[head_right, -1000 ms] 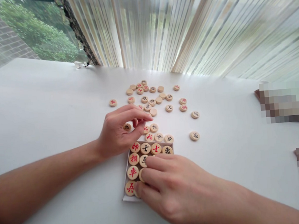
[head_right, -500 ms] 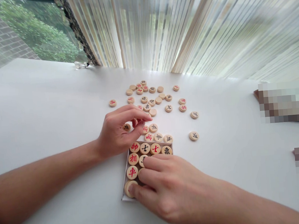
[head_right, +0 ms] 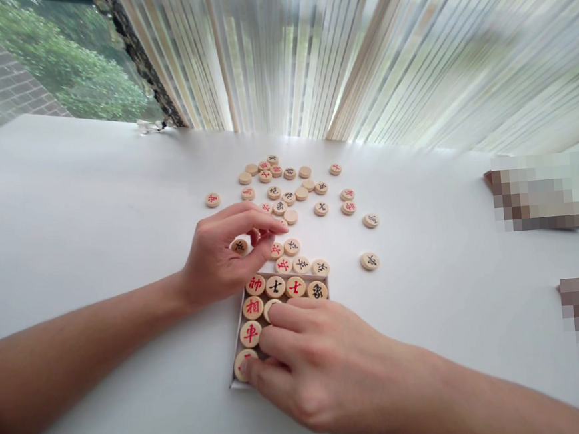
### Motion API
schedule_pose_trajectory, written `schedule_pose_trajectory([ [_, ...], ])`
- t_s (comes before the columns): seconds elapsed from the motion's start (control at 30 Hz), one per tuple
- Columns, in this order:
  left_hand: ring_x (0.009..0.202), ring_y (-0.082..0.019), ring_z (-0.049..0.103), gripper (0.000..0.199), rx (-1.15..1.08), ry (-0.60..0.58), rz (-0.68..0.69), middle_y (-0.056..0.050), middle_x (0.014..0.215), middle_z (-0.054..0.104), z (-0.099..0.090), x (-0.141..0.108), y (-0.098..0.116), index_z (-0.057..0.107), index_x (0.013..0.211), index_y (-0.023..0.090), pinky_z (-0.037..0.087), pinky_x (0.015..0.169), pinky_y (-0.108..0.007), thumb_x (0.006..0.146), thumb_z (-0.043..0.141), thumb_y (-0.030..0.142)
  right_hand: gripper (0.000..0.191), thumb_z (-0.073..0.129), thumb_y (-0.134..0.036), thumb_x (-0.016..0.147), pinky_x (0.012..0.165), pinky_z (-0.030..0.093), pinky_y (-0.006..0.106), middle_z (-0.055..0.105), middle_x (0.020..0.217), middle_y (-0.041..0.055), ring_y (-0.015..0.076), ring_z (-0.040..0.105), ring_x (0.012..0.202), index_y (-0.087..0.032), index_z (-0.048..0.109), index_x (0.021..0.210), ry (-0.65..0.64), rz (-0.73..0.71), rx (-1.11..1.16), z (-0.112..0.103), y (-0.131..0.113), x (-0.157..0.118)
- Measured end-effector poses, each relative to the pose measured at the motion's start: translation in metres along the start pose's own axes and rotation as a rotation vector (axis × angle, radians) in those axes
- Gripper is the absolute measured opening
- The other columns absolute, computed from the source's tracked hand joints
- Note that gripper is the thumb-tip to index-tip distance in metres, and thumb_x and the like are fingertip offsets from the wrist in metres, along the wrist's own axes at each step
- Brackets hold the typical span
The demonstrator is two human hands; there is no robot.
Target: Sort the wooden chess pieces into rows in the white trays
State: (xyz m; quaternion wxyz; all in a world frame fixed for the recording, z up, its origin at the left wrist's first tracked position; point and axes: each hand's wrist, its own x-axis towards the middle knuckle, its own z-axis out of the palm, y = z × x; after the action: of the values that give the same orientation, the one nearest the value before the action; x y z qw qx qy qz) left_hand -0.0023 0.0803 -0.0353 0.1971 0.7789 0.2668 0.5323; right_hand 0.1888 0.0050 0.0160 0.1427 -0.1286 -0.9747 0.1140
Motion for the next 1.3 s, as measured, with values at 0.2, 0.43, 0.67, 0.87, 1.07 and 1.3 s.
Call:
schedule_pose_trajectory([
  [0.2, 0.077, -0.013, 0.068, 0.022, -0.009, 0.015, -0.019, -0.006, 0.090, 0.076, -0.001, 0.000, 0.002, 0.078, 0.098, 0.015, 0.056, 0.065, -0.026, 0.090, 0.063, 0.001, 0.029, 0.048, -0.013, 0.112, 0.061, 0.037, 0.035, 0.066, 0.079, 0.0038, 0.0187, 0.051, 0.070, -0.013, 0.074, 0.101, -0.018, 0.019, 0.020, -0.007, 0.001, -0.001],
  [0.43, 0.078, -0.013, 0.069, 0.025, 0.020, 0.034, -0.023, -0.003, 0.088, 0.077, -0.006, 0.004, 0.001, 0.078, 0.098, 0.017, 0.057, 0.066, -0.024, 0.089, 0.061, -0.001, 0.019, 0.057, -0.014, 0.106, 0.060, 0.041, 0.032, 0.063, 0.071, 0.0031, 0.0173, 0.052, 0.065, -0.014, 0.075, 0.100, 0.214, 0.094, -0.013, -0.020, 0.025, -0.012],
  [0.67, 0.080, -0.014, 0.071, 0.021, 0.066, 0.080, -0.118, -0.003, 0.089, 0.078, -0.012, 0.008, -0.008, 0.078, 0.095, 0.018, 0.058, 0.067, -0.025, 0.090, 0.063, 0.005, 0.016, 0.068, -0.022, 0.099, 0.054, 0.040, 0.028, 0.067, 0.065, 0.0000, 0.0124, 0.053, 0.055, -0.020, 0.081, 0.091, 0.416, 0.570, 0.034, -0.027, 0.066, -0.023],
  [0.87, 0.078, -0.015, 0.069, 0.020, 0.106, 0.046, -0.066, -0.003, 0.085, 0.077, -0.010, 0.008, -0.006, 0.077, 0.094, 0.017, 0.056, 0.068, -0.027, 0.088, 0.064, 0.003, 0.016, 0.068, -0.021, 0.096, 0.057, 0.043, 0.028, 0.072, 0.069, 0.0008, 0.0130, 0.056, 0.059, -0.019, 0.082, 0.088, 0.348, 0.658, 0.102, -0.020, 0.076, -0.024],
  [1.07, 0.077, -0.016, 0.070, 0.020, 0.091, 0.023, -0.059, -0.004, 0.086, 0.078, -0.008, 0.007, -0.006, 0.077, 0.094, 0.017, 0.054, 0.068, -0.029, 0.088, 0.065, 0.003, 0.016, 0.069, -0.021, 0.095, 0.059, 0.045, 0.028, 0.073, 0.073, 0.0025, 0.0137, 0.061, 0.063, -0.018, 0.084, 0.090, 0.289, 0.658, 0.133, -0.014, 0.078, -0.024],
  [1.3, 0.085, -0.018, 0.072, 0.019, 0.157, 0.000, -0.119, -0.005, 0.089, 0.078, -0.007, 0.007, -0.007, 0.079, 0.094, 0.015, 0.056, 0.081, -0.031, 0.088, 0.066, 0.002, 0.018, 0.068, -0.024, 0.096, 0.060, 0.045, 0.028, 0.074, 0.076, 0.0030, 0.0140, 0.062, 0.064, -0.019, 0.084, 0.092, 0.277, 0.694, 0.143, -0.007, 0.082, -0.026],
])
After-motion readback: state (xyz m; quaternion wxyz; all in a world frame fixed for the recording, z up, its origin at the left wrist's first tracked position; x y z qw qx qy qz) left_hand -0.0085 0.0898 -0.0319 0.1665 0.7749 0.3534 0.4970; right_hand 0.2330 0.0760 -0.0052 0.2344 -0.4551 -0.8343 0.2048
